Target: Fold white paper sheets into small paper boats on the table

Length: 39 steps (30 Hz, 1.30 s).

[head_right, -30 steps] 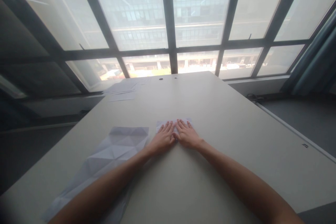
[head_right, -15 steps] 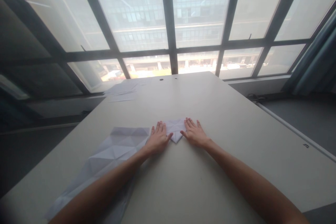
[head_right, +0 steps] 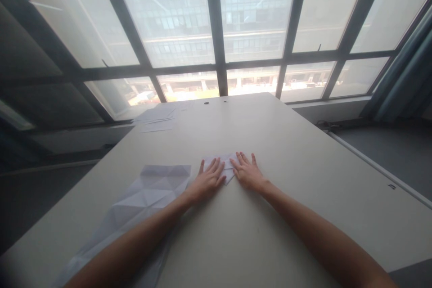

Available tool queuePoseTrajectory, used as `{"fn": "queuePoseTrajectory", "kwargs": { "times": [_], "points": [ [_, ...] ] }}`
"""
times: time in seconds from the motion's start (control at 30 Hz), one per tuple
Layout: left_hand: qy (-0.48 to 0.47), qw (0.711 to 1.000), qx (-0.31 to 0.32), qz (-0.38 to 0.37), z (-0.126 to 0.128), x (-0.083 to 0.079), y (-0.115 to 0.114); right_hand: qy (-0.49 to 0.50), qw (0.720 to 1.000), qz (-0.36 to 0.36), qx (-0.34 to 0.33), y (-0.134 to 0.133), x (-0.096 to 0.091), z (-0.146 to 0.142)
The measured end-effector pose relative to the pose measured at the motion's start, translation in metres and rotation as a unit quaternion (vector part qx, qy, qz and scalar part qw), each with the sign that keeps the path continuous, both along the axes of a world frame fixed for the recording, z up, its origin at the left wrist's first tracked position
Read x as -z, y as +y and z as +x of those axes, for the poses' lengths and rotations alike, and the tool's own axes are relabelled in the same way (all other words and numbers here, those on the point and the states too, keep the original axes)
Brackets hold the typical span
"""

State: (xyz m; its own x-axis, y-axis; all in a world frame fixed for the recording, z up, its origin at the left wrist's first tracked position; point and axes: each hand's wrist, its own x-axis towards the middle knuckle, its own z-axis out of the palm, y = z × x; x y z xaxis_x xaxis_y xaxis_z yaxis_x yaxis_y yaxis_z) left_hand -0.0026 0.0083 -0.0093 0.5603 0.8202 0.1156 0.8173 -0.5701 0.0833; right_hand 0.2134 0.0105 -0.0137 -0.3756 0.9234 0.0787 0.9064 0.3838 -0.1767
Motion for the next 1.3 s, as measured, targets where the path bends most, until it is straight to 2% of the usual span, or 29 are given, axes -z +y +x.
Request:
{"fn": "queuePoseTrajectory", "kwargs": {
  "times": [0.07,0.3,0.37,0.5,0.57,0.8,0.93,1.03,1.17,1.3],
  "points": [
    [-0.014,1.000,0.017,-0.009,0.001,-0.002,0.001,0.005,1.000,-0.009,-0.007,0.000,-0.001,0.000],
    [-0.046,0.999,-0.013,-0.008,0.004,-0.002,0.008,0.033,0.999,-0.021,0.002,-0.001,-0.003,-0.001],
    [-0.035,0.999,0.007,-0.019,0.003,-0.003,0.007,0.041,0.999,-0.013,0.004,-0.002,-0.004,-0.002],
    [-0.008,0.996,0.086,-0.038,0.000,-0.005,0.005,0.055,0.998,0.011,0.002,-0.004,-0.005,-0.004],
    [-0.007,0.994,0.100,-0.040,0.000,-0.006,0.005,0.066,0.998,0.015,-0.003,-0.003,-0.004,-0.004],
    [-0.027,0.994,0.109,-0.002,0.008,-0.006,0.001,0.097,0.994,0.036,-0.019,0.001,0.002,-0.002],
    [0.012,0.992,0.117,0.040,0.014,-0.012,-0.006,0.126,0.990,0.058,-0.022,0.002,0.002,-0.003],
    [0.049,0.990,0.126,0.045,0.018,-0.017,-0.015,0.192,0.979,0.071,-0.012,0.006,0.002,-0.003],
    [0.063,0.995,0.079,0.025,0.022,-0.018,-0.024,0.300,0.950,0.086,-0.008,0.014,0.003,-0.001],
    [0.053,0.998,0.043,0.002,0.022,-0.021,-0.025,0.300,0.949,0.087,-0.027,0.016,0.005,0.001]
  ]
}}
